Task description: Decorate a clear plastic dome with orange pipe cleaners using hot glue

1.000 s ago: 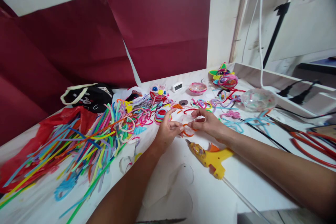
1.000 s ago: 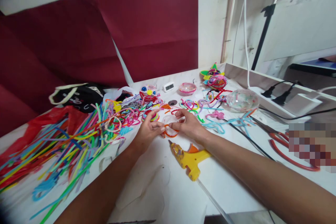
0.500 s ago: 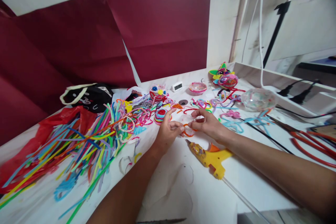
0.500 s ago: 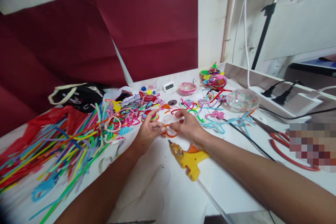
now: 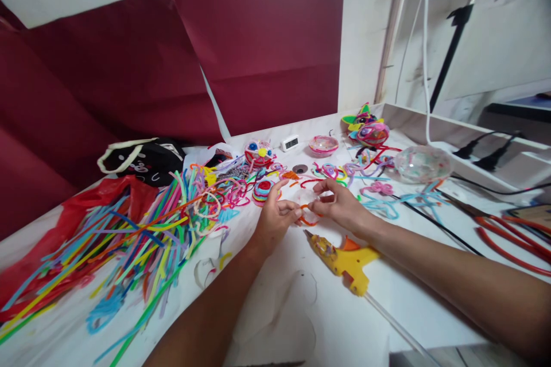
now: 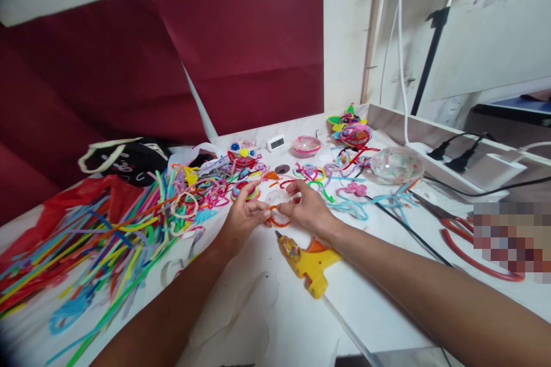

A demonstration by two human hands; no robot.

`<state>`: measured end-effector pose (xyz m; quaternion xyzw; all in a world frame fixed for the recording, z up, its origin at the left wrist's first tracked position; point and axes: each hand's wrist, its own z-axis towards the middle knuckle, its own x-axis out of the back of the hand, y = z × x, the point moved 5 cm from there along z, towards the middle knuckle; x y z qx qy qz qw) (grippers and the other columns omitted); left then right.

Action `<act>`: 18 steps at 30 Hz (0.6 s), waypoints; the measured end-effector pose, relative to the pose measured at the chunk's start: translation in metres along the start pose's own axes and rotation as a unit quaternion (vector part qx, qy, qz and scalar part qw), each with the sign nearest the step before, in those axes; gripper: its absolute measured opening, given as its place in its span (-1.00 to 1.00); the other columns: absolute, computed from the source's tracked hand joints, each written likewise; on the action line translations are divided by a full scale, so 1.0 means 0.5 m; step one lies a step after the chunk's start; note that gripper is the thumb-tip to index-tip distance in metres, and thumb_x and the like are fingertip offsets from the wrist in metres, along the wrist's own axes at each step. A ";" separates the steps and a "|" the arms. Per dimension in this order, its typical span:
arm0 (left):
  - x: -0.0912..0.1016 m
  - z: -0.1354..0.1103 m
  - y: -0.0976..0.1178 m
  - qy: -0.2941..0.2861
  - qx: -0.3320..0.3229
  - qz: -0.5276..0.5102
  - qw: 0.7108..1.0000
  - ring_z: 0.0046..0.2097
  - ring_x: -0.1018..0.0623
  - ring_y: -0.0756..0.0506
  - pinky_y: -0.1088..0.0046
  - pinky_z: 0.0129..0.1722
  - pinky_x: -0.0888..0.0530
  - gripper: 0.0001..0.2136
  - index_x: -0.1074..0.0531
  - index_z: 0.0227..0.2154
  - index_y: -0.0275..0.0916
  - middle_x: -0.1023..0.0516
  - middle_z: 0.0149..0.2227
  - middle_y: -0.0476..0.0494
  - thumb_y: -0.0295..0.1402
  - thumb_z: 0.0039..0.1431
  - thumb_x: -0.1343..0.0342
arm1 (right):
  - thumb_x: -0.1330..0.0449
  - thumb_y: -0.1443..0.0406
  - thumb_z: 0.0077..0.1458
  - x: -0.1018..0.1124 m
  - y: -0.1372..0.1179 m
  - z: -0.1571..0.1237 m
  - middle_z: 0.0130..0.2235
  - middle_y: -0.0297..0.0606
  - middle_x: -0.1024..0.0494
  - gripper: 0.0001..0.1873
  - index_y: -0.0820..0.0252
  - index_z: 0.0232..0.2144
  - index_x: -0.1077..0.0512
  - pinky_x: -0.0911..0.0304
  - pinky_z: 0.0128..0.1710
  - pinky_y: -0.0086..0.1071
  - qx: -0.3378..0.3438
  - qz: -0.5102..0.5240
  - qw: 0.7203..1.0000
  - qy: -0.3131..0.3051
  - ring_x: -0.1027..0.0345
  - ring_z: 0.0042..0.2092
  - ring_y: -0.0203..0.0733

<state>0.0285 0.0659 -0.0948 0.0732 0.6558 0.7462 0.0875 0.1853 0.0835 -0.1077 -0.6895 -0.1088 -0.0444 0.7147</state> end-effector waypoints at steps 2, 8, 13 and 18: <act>0.000 0.001 0.000 -0.001 0.001 0.001 1.000 -0.49 -0.48 0.02 0.47 -0.43 -0.45 -0.23 0.01 0.17 -0.22 -0.45 -0.47 0.03 -0.37 -0.08 -0.28 | -0.24 0.21 -0.23 -0.001 0.000 0.001 -0.28 -0.35 -0.46 -0.61 0.08 -0.27 -0.26 -0.28 -0.46 -0.38 0.007 -0.005 1.000 0.003 -0.38 -0.36 -0.21; 0.000 0.000 -0.002 0.000 0.001 0.002 1.000 -0.49 -0.49 0.02 0.47 -0.42 -0.44 -0.23 0.02 0.16 -0.23 -0.46 -0.47 0.03 -0.36 -0.08 -0.28 | -0.25 0.20 -0.22 -0.001 0.003 0.003 -0.19 -0.33 -0.43 -0.61 0.08 -0.28 -0.25 -0.29 -0.45 -0.38 0.016 -0.007 1.000 0.005 -0.38 -0.31 -0.20; 0.000 -0.001 -0.001 0.002 0.002 0.001 1.000 -0.48 -0.49 0.02 0.46 -0.40 -0.44 -0.23 0.03 0.17 -0.25 -0.46 -0.46 0.03 -0.37 -0.07 -0.27 | -0.24 0.20 -0.23 0.000 -0.001 0.002 -0.19 -0.33 -0.44 -0.60 0.08 -0.28 -0.25 -0.28 -0.45 -0.38 0.019 -0.009 1.000 0.008 -0.37 -0.32 -0.20; -0.001 -0.002 0.000 0.006 0.007 0.001 1.000 -0.49 -0.49 0.02 0.46 -0.41 -0.44 -0.21 0.03 0.16 -0.25 -0.45 -0.46 0.04 -0.36 -0.10 -0.29 | -0.24 0.21 -0.23 0.000 -0.004 0.000 -0.18 -0.32 -0.42 -0.61 0.10 -0.28 -0.25 -0.28 -0.43 -0.38 0.024 -0.008 1.000 0.010 -0.36 -0.31 -0.21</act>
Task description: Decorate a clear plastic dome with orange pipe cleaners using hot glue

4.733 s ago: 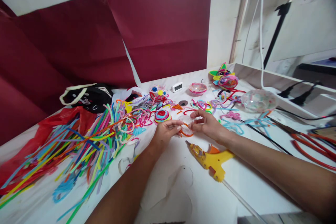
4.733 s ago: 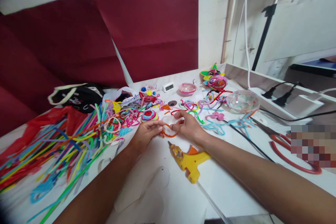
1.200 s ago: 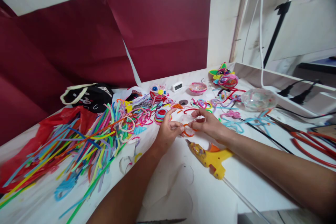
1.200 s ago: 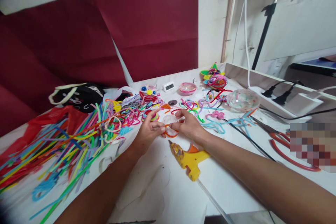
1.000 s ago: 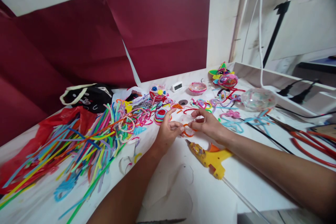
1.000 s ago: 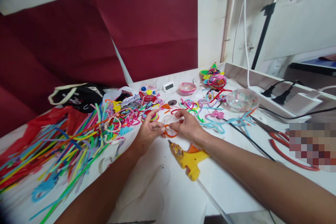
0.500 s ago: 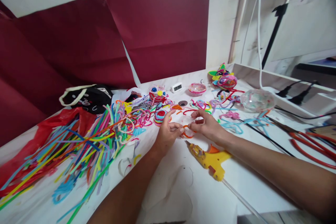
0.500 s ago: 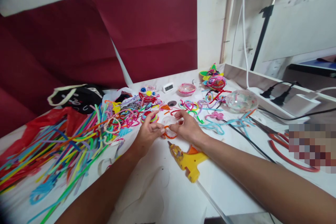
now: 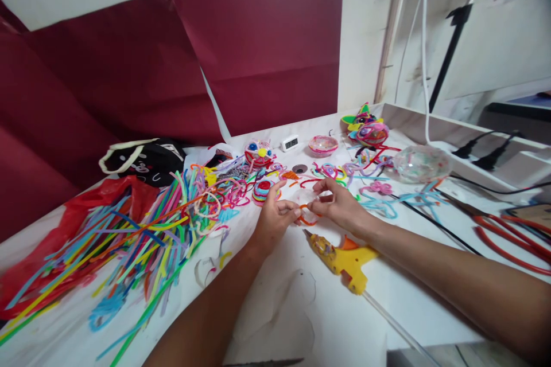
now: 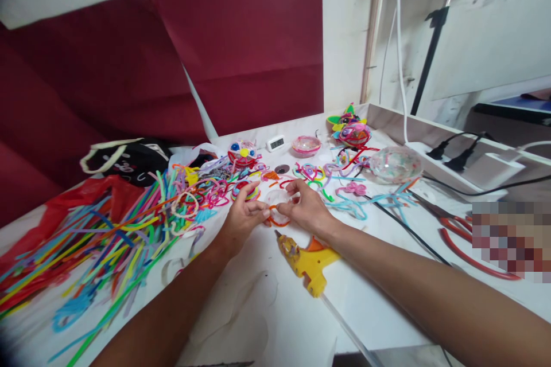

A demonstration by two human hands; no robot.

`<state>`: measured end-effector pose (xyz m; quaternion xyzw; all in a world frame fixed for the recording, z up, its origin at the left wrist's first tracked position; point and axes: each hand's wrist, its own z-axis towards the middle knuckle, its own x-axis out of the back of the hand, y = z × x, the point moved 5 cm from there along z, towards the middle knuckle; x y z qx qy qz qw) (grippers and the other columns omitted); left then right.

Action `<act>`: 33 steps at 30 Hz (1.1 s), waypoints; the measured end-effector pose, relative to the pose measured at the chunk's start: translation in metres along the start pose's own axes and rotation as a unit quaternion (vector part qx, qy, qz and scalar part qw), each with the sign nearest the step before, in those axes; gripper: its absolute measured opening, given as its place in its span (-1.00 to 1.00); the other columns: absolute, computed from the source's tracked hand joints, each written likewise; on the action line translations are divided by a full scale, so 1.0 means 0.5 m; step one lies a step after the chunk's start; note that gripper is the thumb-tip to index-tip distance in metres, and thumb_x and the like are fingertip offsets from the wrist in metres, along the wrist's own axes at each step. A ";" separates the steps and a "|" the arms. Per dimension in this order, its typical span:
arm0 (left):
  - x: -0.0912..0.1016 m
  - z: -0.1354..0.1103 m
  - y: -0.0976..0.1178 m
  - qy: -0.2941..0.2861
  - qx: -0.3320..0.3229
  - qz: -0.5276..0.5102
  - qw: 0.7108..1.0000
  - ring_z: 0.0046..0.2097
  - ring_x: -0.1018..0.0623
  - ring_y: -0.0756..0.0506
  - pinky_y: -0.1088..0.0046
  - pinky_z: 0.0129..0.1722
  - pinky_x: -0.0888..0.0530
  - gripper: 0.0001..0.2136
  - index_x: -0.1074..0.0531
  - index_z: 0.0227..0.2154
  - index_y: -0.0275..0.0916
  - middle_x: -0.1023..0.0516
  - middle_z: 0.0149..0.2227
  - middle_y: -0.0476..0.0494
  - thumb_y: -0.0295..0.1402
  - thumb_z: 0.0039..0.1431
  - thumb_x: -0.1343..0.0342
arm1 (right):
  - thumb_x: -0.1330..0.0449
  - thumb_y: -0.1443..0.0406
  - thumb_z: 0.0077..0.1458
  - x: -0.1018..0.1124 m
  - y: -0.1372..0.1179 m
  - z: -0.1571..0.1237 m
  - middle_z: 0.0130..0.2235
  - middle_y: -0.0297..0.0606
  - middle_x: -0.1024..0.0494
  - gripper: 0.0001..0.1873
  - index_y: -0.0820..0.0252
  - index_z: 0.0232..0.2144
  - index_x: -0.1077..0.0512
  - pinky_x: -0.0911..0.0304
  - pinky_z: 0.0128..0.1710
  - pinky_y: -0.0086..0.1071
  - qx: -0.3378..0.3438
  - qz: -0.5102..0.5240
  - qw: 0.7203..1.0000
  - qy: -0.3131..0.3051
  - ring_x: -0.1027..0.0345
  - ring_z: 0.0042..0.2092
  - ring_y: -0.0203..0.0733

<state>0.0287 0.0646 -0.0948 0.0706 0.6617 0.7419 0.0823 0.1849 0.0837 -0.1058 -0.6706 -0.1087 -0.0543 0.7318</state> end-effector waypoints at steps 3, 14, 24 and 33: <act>0.000 0.000 0.000 -0.001 -0.003 -0.001 1.000 -0.49 -0.49 0.02 0.46 -0.41 -0.43 -0.21 0.03 0.16 -0.25 -0.46 -0.46 0.03 -0.35 -0.10 -0.29 | -0.24 0.21 -0.22 0.000 0.000 0.000 -0.18 -0.32 -0.42 -0.60 0.10 -0.27 -0.25 -0.28 -0.43 -0.38 -0.001 0.002 1.000 -0.004 -0.36 -0.31 -0.21; 0.000 0.000 0.001 0.005 0.003 -0.002 1.000 -0.50 -0.48 0.02 0.46 -0.42 -0.42 -0.21 0.03 0.16 -0.28 -0.46 -0.47 0.03 -0.36 -0.11 -0.29 | -0.24 0.20 -0.20 -0.002 0.008 0.002 -0.19 -0.34 -0.41 -0.61 0.08 -0.27 -0.24 -0.26 -0.44 -0.39 0.009 -0.008 1.000 0.000 -0.36 -0.33 -0.23; 0.000 0.002 0.000 0.004 0.002 -0.001 1.000 -0.50 -0.49 0.01 0.45 -0.41 -0.42 -0.21 0.03 0.16 -0.26 -0.46 -0.47 0.03 -0.35 -0.11 -0.29 | -0.24 0.20 -0.20 -0.002 0.008 0.003 -0.20 -0.34 -0.41 -0.61 0.08 -0.27 -0.24 -0.27 -0.42 -0.38 0.010 -0.007 1.000 0.001 -0.36 -0.32 -0.23; 0.001 0.002 0.000 0.004 0.007 -0.001 1.000 -0.50 -0.49 0.01 0.46 -0.42 -0.43 -0.21 0.01 0.15 -0.24 -0.46 -0.47 0.04 -0.35 -0.12 -0.30 | -0.24 0.21 -0.20 0.000 0.003 0.001 -0.19 -0.34 -0.41 -0.63 0.08 -0.28 -0.23 -0.27 -0.42 -0.38 0.007 -0.011 1.000 -0.001 -0.35 -0.32 -0.22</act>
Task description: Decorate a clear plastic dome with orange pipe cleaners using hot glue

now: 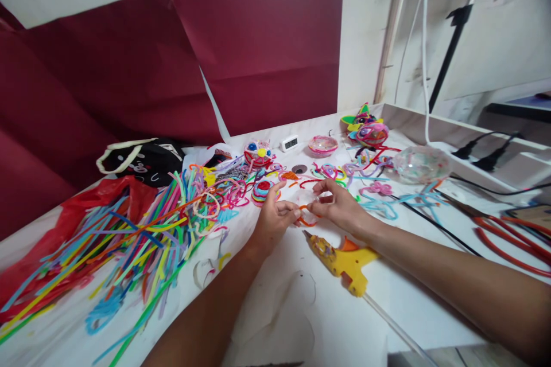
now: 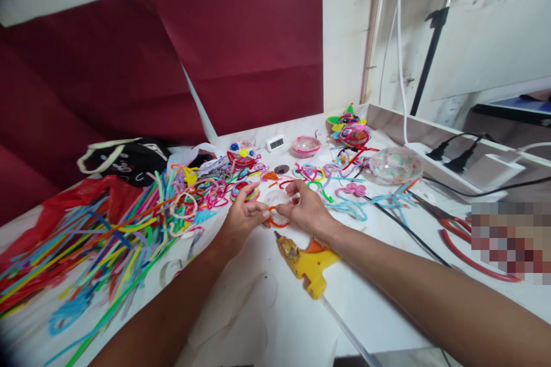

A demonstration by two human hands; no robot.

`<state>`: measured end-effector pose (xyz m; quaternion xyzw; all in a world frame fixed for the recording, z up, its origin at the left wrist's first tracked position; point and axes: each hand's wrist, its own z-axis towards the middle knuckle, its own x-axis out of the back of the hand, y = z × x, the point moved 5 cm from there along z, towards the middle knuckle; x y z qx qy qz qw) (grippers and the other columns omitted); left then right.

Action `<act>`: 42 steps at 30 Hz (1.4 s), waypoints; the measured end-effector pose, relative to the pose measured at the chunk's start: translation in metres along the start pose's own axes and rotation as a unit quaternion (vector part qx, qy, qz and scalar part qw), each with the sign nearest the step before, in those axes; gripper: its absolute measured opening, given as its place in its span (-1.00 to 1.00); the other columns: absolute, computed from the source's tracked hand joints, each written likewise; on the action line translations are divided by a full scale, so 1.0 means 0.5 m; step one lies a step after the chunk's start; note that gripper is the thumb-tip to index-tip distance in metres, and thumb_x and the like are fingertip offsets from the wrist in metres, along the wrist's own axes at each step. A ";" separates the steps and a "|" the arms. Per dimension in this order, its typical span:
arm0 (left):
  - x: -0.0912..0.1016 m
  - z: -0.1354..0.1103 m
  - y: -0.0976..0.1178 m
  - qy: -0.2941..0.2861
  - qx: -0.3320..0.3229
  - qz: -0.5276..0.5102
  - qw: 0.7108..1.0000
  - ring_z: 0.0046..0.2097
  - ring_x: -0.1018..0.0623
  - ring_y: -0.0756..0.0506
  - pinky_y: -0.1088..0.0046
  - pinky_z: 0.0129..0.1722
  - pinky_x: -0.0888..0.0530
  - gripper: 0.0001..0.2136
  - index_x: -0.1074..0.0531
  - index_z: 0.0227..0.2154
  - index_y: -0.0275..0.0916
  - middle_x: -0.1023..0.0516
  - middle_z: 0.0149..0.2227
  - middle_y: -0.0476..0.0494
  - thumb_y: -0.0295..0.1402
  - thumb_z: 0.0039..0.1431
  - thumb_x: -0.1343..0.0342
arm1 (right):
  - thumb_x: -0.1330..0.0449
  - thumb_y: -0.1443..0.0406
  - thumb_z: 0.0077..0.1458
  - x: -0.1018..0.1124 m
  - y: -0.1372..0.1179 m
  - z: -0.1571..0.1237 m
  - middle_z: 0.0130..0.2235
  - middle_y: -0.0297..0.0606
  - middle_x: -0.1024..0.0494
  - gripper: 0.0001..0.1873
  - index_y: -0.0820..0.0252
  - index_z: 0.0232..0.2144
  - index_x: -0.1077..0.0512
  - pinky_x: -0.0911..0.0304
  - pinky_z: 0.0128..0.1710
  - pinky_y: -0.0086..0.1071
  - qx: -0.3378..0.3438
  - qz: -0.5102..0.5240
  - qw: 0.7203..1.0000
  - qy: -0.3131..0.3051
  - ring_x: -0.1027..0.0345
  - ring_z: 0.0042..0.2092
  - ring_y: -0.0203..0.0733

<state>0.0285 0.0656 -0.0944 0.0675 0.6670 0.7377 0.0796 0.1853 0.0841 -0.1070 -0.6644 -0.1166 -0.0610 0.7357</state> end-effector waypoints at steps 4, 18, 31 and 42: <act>0.000 0.001 -0.001 0.000 0.003 -0.001 1.000 -0.51 -0.48 0.02 0.46 -0.42 -0.43 -0.20 0.02 0.15 -0.25 -0.46 -0.48 0.04 -0.35 -0.12 -0.30 | -0.23 0.21 -0.19 0.001 -0.002 -0.002 -0.20 -0.34 -0.41 -0.63 0.08 -0.28 -0.23 -0.27 -0.42 -0.38 -0.003 -0.004 1.000 -0.002 -0.36 -0.31 -0.21; 0.002 0.000 -0.003 -0.007 -0.011 0.003 1.000 -0.48 -0.49 0.02 0.46 -0.41 -0.43 -0.24 0.03 0.15 -0.26 -0.45 -0.46 0.03 -0.36 -0.07 -0.27 | -0.24 0.21 -0.20 -0.001 -0.002 -0.002 -0.20 -0.34 -0.41 -0.62 0.08 -0.28 -0.24 -0.27 -0.42 -0.38 0.000 -0.002 1.000 0.002 -0.35 -0.32 -0.22; 0.000 0.000 -0.001 -0.003 -0.006 0.004 1.000 -0.50 -0.47 0.02 0.46 -0.42 -0.43 -0.24 0.03 0.15 -0.27 -0.44 -0.47 0.05 -0.39 -0.08 -0.27 | -0.23 0.21 -0.21 0.000 -0.002 -0.001 -0.21 -0.33 -0.41 -0.63 0.09 -0.29 -0.23 -0.27 -0.41 -0.36 0.001 -0.005 1.000 0.004 -0.35 -0.31 -0.21; 0.000 0.000 -0.001 0.000 -0.007 0.005 1.000 -0.50 -0.48 0.02 0.47 -0.43 -0.43 -0.23 0.03 0.15 -0.27 -0.45 -0.47 0.03 -0.37 -0.09 -0.28 | -0.23 0.20 -0.20 -0.002 0.002 0.000 -0.21 -0.34 -0.40 -0.62 0.09 -0.28 -0.23 -0.26 -0.42 -0.37 0.007 -0.007 1.000 0.002 -0.34 -0.32 -0.22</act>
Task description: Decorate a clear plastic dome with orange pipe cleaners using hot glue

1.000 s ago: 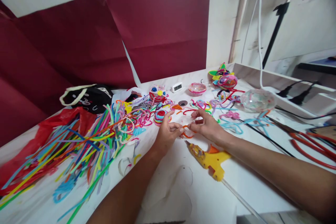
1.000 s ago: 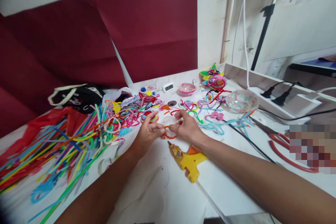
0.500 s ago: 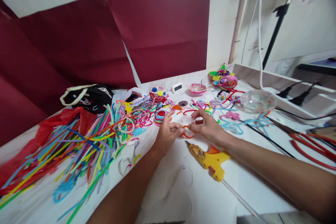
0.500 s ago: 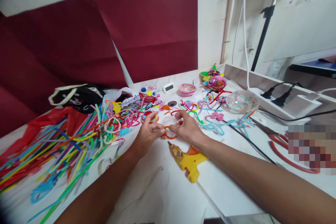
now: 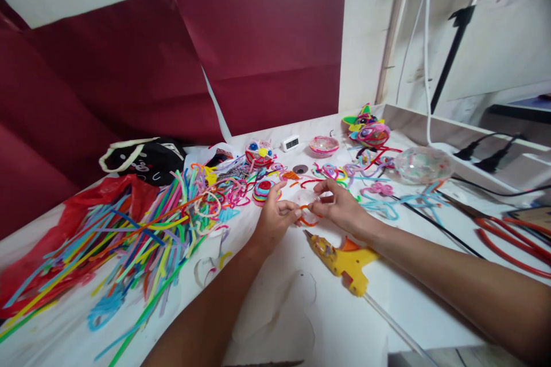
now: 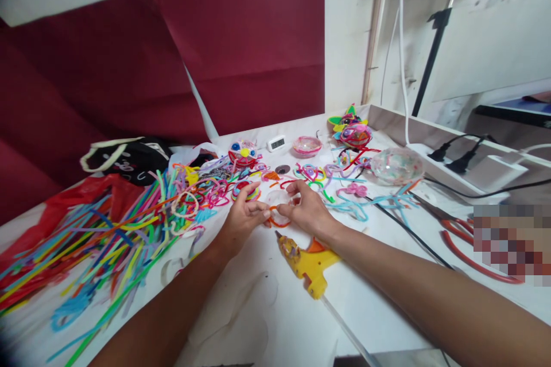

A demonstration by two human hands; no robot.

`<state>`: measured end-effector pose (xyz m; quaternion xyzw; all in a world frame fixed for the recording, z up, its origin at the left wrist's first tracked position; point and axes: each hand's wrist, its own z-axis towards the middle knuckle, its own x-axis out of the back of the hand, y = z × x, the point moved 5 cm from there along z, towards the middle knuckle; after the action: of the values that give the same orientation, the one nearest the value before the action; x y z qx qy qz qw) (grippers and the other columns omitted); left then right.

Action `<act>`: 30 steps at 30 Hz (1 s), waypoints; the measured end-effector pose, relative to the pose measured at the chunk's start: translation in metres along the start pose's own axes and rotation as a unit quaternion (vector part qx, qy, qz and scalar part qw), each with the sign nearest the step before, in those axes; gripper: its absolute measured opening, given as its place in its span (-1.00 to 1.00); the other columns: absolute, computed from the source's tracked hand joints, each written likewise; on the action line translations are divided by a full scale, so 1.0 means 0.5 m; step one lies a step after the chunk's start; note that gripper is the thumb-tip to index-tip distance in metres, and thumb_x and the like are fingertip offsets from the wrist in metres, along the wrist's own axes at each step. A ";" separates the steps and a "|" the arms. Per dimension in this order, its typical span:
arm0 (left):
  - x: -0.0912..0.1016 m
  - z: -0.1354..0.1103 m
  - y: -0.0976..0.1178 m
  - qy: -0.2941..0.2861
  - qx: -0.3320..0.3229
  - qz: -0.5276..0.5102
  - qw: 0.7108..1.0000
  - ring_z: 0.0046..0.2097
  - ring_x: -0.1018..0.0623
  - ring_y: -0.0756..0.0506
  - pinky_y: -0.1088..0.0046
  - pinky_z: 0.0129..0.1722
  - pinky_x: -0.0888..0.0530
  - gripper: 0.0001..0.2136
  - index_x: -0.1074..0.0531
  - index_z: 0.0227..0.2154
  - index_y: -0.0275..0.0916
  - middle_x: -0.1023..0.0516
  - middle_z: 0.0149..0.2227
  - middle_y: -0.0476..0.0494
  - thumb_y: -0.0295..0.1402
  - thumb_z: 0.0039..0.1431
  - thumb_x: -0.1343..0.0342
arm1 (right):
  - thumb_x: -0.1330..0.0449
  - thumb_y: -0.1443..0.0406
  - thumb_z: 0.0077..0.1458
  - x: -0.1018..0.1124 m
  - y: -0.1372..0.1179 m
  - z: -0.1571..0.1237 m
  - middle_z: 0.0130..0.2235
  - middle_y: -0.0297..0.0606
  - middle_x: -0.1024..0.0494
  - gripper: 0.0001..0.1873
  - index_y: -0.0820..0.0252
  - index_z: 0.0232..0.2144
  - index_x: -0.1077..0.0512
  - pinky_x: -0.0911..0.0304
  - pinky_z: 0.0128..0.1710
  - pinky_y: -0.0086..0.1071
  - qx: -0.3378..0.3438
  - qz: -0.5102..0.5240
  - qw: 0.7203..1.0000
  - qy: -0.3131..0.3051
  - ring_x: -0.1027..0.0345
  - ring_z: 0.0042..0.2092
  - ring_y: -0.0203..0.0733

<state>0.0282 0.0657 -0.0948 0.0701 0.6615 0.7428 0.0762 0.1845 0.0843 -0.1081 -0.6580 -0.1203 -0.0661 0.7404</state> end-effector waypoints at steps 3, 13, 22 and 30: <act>0.000 0.000 -0.001 -0.002 0.000 -0.001 1.000 -0.50 -0.48 0.02 0.47 -0.43 -0.43 -0.23 0.03 0.15 -0.27 -0.46 -0.47 0.03 -0.36 -0.09 -0.27 | -0.23 0.20 -0.20 0.000 0.001 0.001 -0.22 -0.35 -0.41 -0.62 0.08 -0.28 -0.23 -0.26 -0.43 -0.37 -0.001 0.002 1.000 -0.001 -0.34 -0.32 -0.22; 0.001 -0.001 -0.002 -0.004 -0.004 -0.004 1.000 -0.50 -0.48 0.02 0.48 -0.43 -0.43 -0.22 0.03 0.15 -0.27 -0.46 -0.47 0.03 -0.35 -0.09 -0.28 | -0.24 0.21 -0.20 -0.001 0.000 -0.001 -0.20 -0.34 -0.40 -0.62 0.08 -0.29 -0.23 -0.27 -0.43 -0.37 -0.010 0.009 1.000 -0.003 -0.35 -0.32 -0.22; 0.000 0.000 -0.003 -0.006 -0.002 -0.001 1.000 -0.49 -0.49 0.01 0.47 -0.43 -0.43 -0.23 0.03 0.15 -0.25 -0.46 -0.46 0.03 -0.36 -0.08 -0.27 | -0.25 0.21 -0.20 0.002 0.003 0.000 -0.19 -0.34 -0.43 -0.62 0.06 -0.28 -0.24 -0.29 -0.44 -0.38 -0.022 0.016 1.000 -0.012 -0.38 -0.31 -0.21; 0.000 0.001 -0.001 -0.007 -0.004 -0.002 1.000 -0.50 -0.48 0.01 0.47 -0.44 -0.43 -0.23 0.02 0.14 -0.26 -0.47 -0.47 0.03 -0.35 -0.10 -0.29 | -0.25 0.24 -0.21 0.005 -0.002 0.000 -0.26 -0.37 -0.44 -0.62 0.06 -0.26 -0.25 -0.29 -0.46 -0.38 -0.043 0.041 0.998 -0.029 -0.38 -0.37 -0.23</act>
<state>0.0282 0.0662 -0.0952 0.0737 0.6580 0.7447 0.0832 0.1867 0.0841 -0.1063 -0.6956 -0.1118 -0.0213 0.7093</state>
